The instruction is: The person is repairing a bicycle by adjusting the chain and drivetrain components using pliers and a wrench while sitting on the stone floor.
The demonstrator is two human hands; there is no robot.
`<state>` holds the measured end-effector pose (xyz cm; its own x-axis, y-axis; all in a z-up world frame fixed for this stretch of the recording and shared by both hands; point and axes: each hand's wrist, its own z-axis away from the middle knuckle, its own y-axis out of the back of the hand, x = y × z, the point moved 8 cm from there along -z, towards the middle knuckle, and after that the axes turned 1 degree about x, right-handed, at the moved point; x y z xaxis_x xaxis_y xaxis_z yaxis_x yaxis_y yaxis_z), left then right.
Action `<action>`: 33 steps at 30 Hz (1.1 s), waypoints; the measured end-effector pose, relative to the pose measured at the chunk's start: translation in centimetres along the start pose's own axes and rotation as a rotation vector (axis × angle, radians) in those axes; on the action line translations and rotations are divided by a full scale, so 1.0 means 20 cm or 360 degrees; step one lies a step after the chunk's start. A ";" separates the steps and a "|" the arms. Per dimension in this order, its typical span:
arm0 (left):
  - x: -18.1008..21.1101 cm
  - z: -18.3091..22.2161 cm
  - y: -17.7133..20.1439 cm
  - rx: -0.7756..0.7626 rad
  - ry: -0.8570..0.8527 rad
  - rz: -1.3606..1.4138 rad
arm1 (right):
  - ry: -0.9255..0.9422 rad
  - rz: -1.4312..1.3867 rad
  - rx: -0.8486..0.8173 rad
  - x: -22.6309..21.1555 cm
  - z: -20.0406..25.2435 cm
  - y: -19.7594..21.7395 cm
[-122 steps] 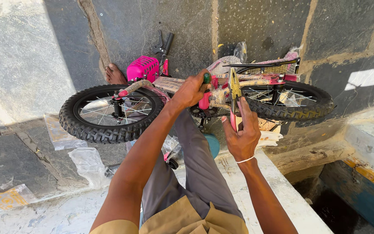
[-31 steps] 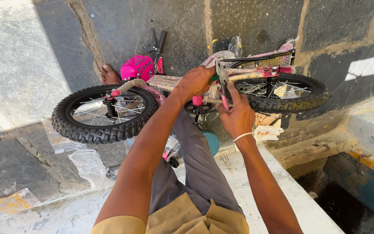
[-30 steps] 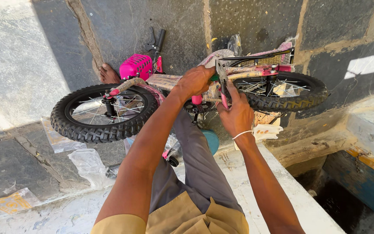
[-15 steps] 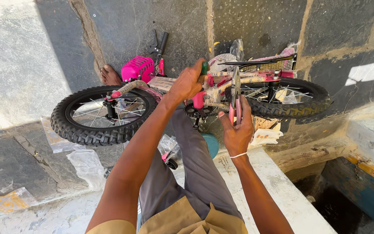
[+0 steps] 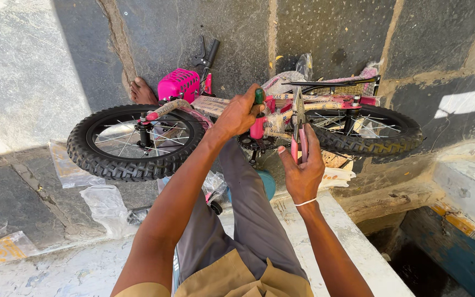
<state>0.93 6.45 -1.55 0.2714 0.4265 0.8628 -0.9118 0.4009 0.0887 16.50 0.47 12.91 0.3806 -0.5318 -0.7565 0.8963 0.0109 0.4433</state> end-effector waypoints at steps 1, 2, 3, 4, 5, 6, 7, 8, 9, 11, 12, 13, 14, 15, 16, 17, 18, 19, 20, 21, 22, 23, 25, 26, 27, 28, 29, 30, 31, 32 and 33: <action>0.01 0.00 0.01 0.0022 -0.0028 0.0009 | -0.0006 0.0008 0.0004 0.00 0.00 0.00; 0.00 0.01 0.01 0.0013 -0.0003 0.0020 | -0.0015 0.0019 0.0011 -0.01 0.00 0.00; -0.01 0.01 0.00 0.0004 0.0021 0.0031 | -0.0011 0.0041 0.0010 -0.02 0.00 0.00; -0.02 0.01 -0.01 -0.0008 0.0044 0.0042 | -0.0007 0.0064 0.0013 -0.02 0.00 0.00; -0.02 0.02 -0.01 -0.0005 0.0057 0.0052 | -0.0004 0.0087 0.0016 -0.03 0.00 0.00; -0.03 0.02 -0.02 0.0000 0.0073 0.0062 | -0.0006 0.0086 0.0015 -0.03 0.00 0.00; -0.05 0.02 -0.02 0.0004 0.0089 0.0071 | -0.0008 0.0085 0.0014 -0.03 0.00 0.00; -0.06 0.03 -0.01 0.0033 0.0083 0.0119 | -0.0014 0.0086 0.0013 -0.03 0.01 0.01; -0.07 0.04 0.00 0.0062 0.0077 0.0166 | -0.0008 0.0098 0.0011 -0.03 0.01 0.01; -0.10 0.05 0.02 0.0101 0.0070 0.0241 | 0.0010 0.0120 0.0009 -0.03 0.02 0.01; -0.11 0.05 0.03 0.0112 0.0069 0.0268 | 0.0012 0.0114 0.0004 -0.02 0.01 0.01; -0.12 0.05 0.04 0.0123 0.0068 0.0295 | 0.0015 0.0107 0.0000 -0.02 0.01 0.01; -0.14 0.05 0.03 0.0118 0.0073 0.0314 | 0.0013 0.0101 -0.0009 -0.02 0.01 0.01; -0.15 0.06 0.03 0.0113 0.0077 0.0333 | 0.0009 0.0119 -0.0018 -0.02 0.01 0.00; -0.16 0.06 0.02 0.0106 0.0079 0.0353 | 0.0007 0.0139 -0.0025 -0.02 0.01 0.00; -0.16 0.06 0.01 0.0118 0.0051 0.0401 | 0.0004 0.0158 -0.0032 -0.03 0.01 0.00; -0.16 0.05 0.00 0.0129 0.0019 0.0448 | 0.0013 0.0136 -0.0046 -0.03 0.00 -0.01; -0.15 0.05 0.00 0.0140 -0.0013 0.0496 | 0.0023 0.0114 -0.0061 -0.04 0.00 -0.02; -0.15 0.05 -0.01 0.0131 0.0003 0.0468 | 0.0031 0.0093 -0.0075 -0.05 0.00 -0.03; -0.15 0.05 -0.02 0.0121 0.0019 0.0439 | 0.0083 0.0161 -0.0085 -0.08 -0.01 -0.03; -0.15 0.05 -0.02 0.0116 0.0036 0.0408 | 0.0137 0.0226 -0.0098 -0.10 -0.02 -0.03; -0.15 0.05 -0.02 0.0105 0.0071 0.0384 | 0.0191 0.0292 -0.0112 -0.13 -0.03 -0.04; -0.14 0.05 -0.02 0.0079 0.0137 0.0336 | 0.0157 0.0500 -0.0129 -0.16 -0.04 -0.04; -0.13 0.05 -0.03 0.0060 0.0128 0.0326 | 0.0137 0.0604 -0.0138 -0.18 -0.05 -0.04; -0.12 0.05 -0.03 0.0042 0.0118 0.0316 | 0.0222 0.0737 -0.0137 -0.21 -0.05 -0.05; -0.12 0.05 -0.04 0.0025 0.0110 0.0304 | 0.0310 0.0868 -0.0136 -0.24 -0.06 -0.05; -0.13 0.05 -0.04 0.0013 0.0107 0.0256 | 0.0397 0.0999 -0.0135 -0.27 -0.07 -0.06; -0.14 0.05 -0.05 0.0000 0.0106 0.0209 | 0.0429 0.1108 -0.0191 -0.28 -0.08 -0.08; -0.15 0.05 -0.06 -0.0014 0.0105 0.0162 | 0.0461 0.1217 -0.0247 -0.28 -0.09 -0.10; -0.14 0.04 -0.06 0.0026 0.0017 0.0177 | 0.0493 0.1327 -0.0299 -0.28 -0.10 -0.12; -0.13 0.04 -0.06 0.0065 -0.0071 0.0191 | 0.0483 0.1393 -0.0336 -0.27 -0.12 -0.14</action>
<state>1.05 4.23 -3.52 0.1464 0.4324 0.8897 -0.9490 0.3153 0.0029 12.52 5.41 14.67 0.9529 -0.0200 -0.3026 0.2760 0.4703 0.8383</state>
